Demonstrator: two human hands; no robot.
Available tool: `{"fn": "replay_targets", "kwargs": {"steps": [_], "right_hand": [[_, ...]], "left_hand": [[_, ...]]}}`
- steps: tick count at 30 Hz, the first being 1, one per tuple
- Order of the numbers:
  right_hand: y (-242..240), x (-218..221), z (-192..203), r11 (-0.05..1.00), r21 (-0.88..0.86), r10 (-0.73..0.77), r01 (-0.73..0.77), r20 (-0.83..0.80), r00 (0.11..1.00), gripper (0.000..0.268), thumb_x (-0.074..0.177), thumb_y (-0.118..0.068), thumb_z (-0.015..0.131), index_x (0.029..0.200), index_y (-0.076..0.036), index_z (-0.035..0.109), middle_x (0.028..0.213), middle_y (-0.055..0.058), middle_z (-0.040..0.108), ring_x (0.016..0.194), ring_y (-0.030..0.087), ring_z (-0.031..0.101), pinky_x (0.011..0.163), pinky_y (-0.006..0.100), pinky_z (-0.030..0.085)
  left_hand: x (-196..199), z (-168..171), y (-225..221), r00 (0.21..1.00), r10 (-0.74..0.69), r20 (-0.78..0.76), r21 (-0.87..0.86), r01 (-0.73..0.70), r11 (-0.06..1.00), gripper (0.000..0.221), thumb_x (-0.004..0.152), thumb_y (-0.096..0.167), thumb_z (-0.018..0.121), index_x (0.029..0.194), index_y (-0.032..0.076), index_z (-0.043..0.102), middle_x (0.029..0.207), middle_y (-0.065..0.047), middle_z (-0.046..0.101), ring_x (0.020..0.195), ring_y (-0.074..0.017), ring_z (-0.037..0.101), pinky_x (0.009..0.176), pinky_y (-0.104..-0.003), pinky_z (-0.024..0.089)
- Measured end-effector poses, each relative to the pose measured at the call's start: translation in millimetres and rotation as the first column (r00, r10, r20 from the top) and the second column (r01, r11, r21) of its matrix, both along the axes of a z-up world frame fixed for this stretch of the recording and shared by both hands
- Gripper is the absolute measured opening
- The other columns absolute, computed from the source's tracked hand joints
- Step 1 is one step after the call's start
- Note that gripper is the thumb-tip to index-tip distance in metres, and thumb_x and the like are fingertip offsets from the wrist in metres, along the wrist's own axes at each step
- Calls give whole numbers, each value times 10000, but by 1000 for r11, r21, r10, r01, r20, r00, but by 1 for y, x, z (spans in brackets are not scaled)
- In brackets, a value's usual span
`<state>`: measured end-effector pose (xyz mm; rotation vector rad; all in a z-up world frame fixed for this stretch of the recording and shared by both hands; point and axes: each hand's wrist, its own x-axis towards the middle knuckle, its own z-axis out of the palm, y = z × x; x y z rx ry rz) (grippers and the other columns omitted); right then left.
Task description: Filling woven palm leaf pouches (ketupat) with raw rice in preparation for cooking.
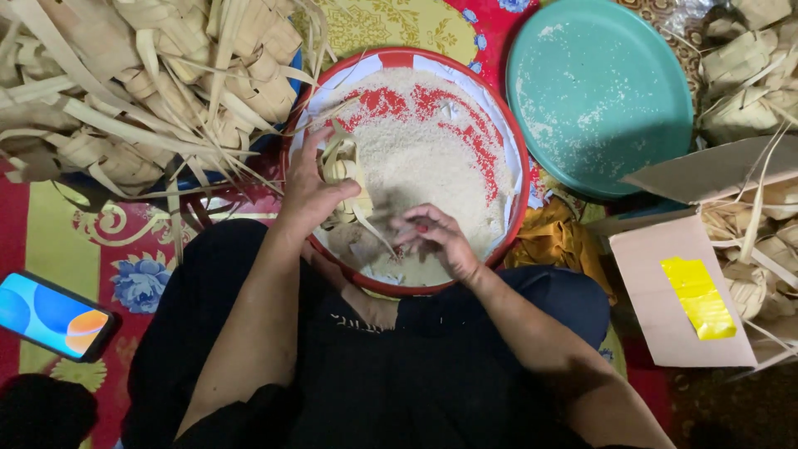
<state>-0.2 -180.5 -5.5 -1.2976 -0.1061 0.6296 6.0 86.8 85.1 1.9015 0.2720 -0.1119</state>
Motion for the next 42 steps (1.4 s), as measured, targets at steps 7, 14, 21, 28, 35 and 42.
{"fn": "replay_targets", "kwargs": {"steps": [7, 14, 21, 28, 35, 42], "right_hand": [[42, -44, -54, 959, -239, 256, -151, 508, 822, 426, 883, -151, 777, 1286, -49, 689, 1305, 232, 664, 1235, 392, 626, 1061, 463, 501], [40, -19, -28, 827, -447, 562, -341, 657, 502, 265, 1073, -400, 486, 1227, -250, 641, 1362, 62, 590, 1251, 300, 571, 1088, 450, 440], [67, -31, 15, 621, -416, 784, -664, 341, 519, 1112, 855, -712, 387, 1615, -25, -46, 1715, 236, -9, 1582, 383, 74, 1253, 415, 122], [80, -6, 8, 818, -394, 556, -420, 352, 753, 609, 934, -373, 520, 1468, -84, 474, 1527, 172, 442, 1344, 329, 510, 1130, 354, 413], [74, -23, -52, 816, -510, 517, -274, 428, 742, 847, 933, -699, 516, 1598, -212, 323, 1587, 139, 370, 1445, 349, 374, 1226, 445, 287], [132, -13, -54, 830, -517, 535, -208, 634, 558, 357, 1057, -463, 515, 973, -117, 521, 828, 149, 601, 835, 273, 667, 820, 371, 534]], "left_hand": [[-2, 30, -7, 998, -60, -10, -39, 60, 997, 990, 665, 284, 788, 1551, 109, 381, 1455, -383, 394, 1376, -562, 399, 1145, -631, 283], [17, 28, -10, 956, 4, -294, -18, -9, 1000, 895, 686, 146, 704, 1529, 271, 431, 1495, -92, 479, 1317, -297, 517, 1046, -475, 438], [23, 20, -13, 883, 34, -468, 94, 11, 995, 1017, 750, 270, 717, 1616, 339, 188, 1680, -81, 139, 1504, -405, 245, 1168, -709, 278], [18, -9, 2, 886, 175, -428, 69, -162, 984, 996, 678, 302, 711, 1594, 240, 324, 1670, -64, 225, 1540, -301, 224, 1222, -501, 237], [12, -39, 23, 956, 247, 158, 39, -256, 966, 829, 615, 254, 823, 1378, 22, 597, 1291, -292, 504, 1207, -499, 506, 1062, -551, 387], [22, -59, 26, 912, 303, 275, 80, -336, 939, 863, 579, 222, 827, 1385, 30, 587, 1295, -244, 465, 1212, -466, 446, 1081, -565, 341]]}}
